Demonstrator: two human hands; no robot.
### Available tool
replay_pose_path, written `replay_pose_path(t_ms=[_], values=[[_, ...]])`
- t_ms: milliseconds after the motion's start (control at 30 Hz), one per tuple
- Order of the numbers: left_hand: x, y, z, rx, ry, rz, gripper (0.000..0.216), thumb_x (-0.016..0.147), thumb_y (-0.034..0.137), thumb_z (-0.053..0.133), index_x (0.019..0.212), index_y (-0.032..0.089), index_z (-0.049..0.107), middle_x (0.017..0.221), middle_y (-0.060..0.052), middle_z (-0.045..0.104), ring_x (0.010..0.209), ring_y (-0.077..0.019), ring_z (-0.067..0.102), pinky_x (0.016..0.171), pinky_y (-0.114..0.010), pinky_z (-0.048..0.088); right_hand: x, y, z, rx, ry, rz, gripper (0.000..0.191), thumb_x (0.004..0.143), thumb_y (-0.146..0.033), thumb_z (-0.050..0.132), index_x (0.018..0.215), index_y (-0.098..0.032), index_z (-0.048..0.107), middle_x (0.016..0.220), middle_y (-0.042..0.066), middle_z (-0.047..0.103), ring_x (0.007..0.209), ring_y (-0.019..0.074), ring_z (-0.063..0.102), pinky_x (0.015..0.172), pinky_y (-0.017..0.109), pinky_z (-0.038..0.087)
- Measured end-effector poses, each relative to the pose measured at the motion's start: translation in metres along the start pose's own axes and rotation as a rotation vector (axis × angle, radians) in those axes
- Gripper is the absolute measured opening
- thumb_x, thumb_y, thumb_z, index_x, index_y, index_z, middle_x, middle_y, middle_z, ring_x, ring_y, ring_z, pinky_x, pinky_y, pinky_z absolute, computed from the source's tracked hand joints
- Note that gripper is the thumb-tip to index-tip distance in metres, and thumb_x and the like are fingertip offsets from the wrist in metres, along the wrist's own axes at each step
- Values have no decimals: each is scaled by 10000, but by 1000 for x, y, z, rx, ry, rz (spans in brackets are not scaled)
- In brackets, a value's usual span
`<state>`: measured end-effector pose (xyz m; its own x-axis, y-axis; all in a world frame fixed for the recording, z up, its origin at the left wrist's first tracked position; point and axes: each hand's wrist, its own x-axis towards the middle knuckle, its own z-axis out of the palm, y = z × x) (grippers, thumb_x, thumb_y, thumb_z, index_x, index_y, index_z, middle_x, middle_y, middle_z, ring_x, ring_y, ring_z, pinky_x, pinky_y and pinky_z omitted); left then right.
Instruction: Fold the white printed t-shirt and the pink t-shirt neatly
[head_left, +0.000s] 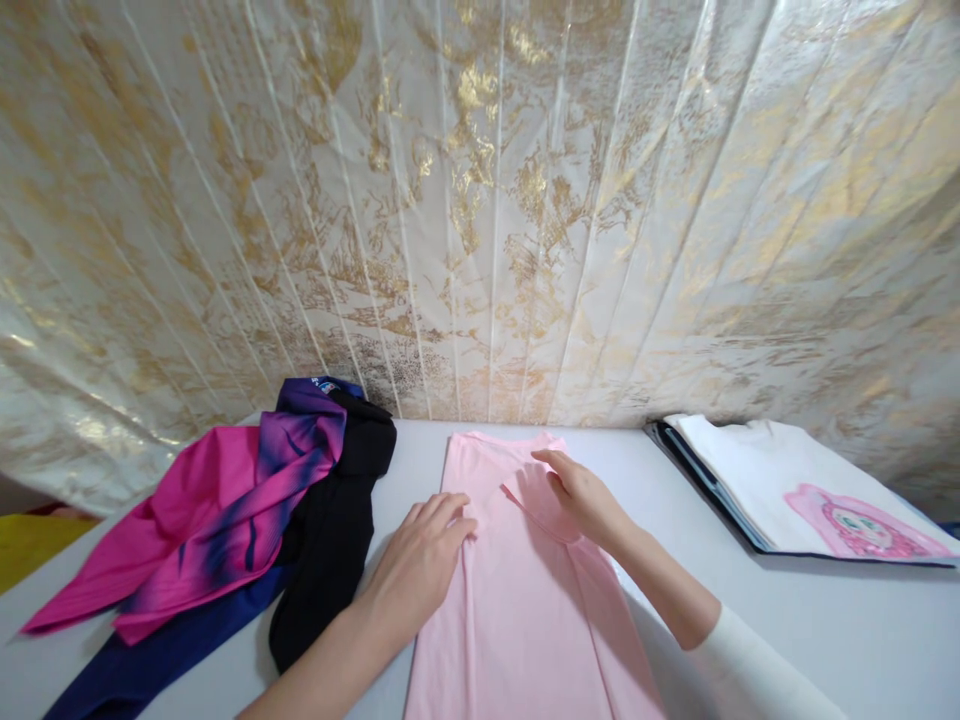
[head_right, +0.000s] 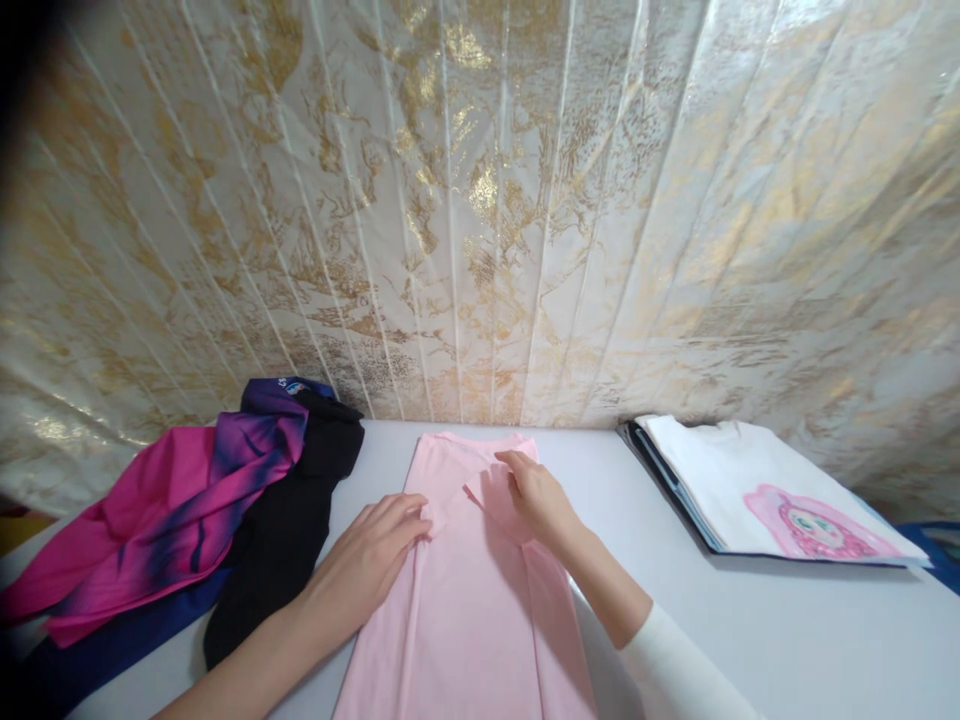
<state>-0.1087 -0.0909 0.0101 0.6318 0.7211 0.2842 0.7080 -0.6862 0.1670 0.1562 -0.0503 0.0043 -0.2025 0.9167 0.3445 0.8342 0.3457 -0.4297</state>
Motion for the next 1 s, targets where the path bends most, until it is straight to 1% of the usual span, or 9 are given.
replay_pose_path(t_ms=[67, 133, 233, 400, 600, 667, 767, 867, 1000], values=[[19, 2, 1, 6, 19, -20, 413, 862, -12, 387, 1152, 188, 601, 1332, -88, 533, 1213, -211, 494, 970, -373, 428, -1, 6, 11, -9, 11, -28, 437, 859, -72, 367, 1231, -184, 565, 1231, 105, 636, 1108, 228, 609, 934, 387, 489], [39, 3, 8, 33, 12, -42, 460, 887, 20, 377, 1308, 156, 501, 1436, -104, 452, 1301, -197, 430, 1040, -363, 381, 0, 10, 26, -29, 65, -78, 425, 895, -112, 350, 1273, -156, 538, 1297, 137, 591, 1203, 235, 548, 1005, 417, 448], [63, 1, 26, 71, -22, -60, 461, 966, 189, 395, 1418, 100, 376, 1508, -143, 346, 1385, -227, 324, 1102, -401, 308, -2, 10, 47, -104, 139, -121, 432, 953, -252, 368, 1341, -102, 484, 1405, 198, 482, 1327, 275, 421, 1072, 487, 376], [69, -4, 53, 71, -70, -80, 525, 997, 358, 387, 1442, 81, 350, 1513, -174, 309, 1411, -266, 266, 1110, -459, 277, -15, 1, 62, -276, 35, -52, 561, 956, -412, 435, 1392, -58, 434, 1479, 219, 366, 1397, 312, 294, 1117, 511, 283], [66, -7, 55, 50, -125, -66, 564, 1008, 410, 348, 1457, 69, 326, 1525, -164, 272, 1420, -255, 243, 1122, -449, 246, -14, -3, 59, -230, -61, 19, 605, 949, -447, 428, 1406, -50, 425, 1493, 214, 330, 1411, 314, 255, 1130, 510, 243], [68, -9, 52, 43, -133, -52, 567, 1010, 418, 325, 1468, 84, 307, 1526, -159, 271, 1421, -248, 241, 1117, -449, 256, -8, 7, 52, -158, -85, 45, 598, 965, -451, 372, 1422, -67, 407, 1494, 196, 344, 1407, 282, 274, 1123, 479, 277], [73, -8, 47, 32, -126, -22, 577, 1008, 416, 318, 1487, 99, 262, 1539, -154, 238, 1432, -244, 202, 1122, -455, 241, 5, 30, 34, -143, -44, 93, 567, 982, -409, 290, 1460, -110, 347, 1504, 167, 343, 1397, 240, 308, 1106, 449, 322], [80, -2, 46, 12, -131, 45, 577, 1001, 411, 341, 1491, 117, 258, 1546, -135, 224, 1437, -229, 187, 1135, -437, 219, 14, 50, 21, -191, -12, 122, 530, 962, -334, 314, 1443, -119, 374, 1489, 163, 377, 1388, 240, 330, 1109, 449, 316], [87, 10, 52, -25, -157, 149, 544, 1006, 426, 330, 1478, 157, 303, 1540, -89, 264, 1434, -192, 204, 1149, -408, 197, 13, 55, 28, -230, -43, 142, 519, 938, -316, 372, 1392, -75, 443, 1468, 195, 397, 1375, 280, 350, 1097, 468, 312]])
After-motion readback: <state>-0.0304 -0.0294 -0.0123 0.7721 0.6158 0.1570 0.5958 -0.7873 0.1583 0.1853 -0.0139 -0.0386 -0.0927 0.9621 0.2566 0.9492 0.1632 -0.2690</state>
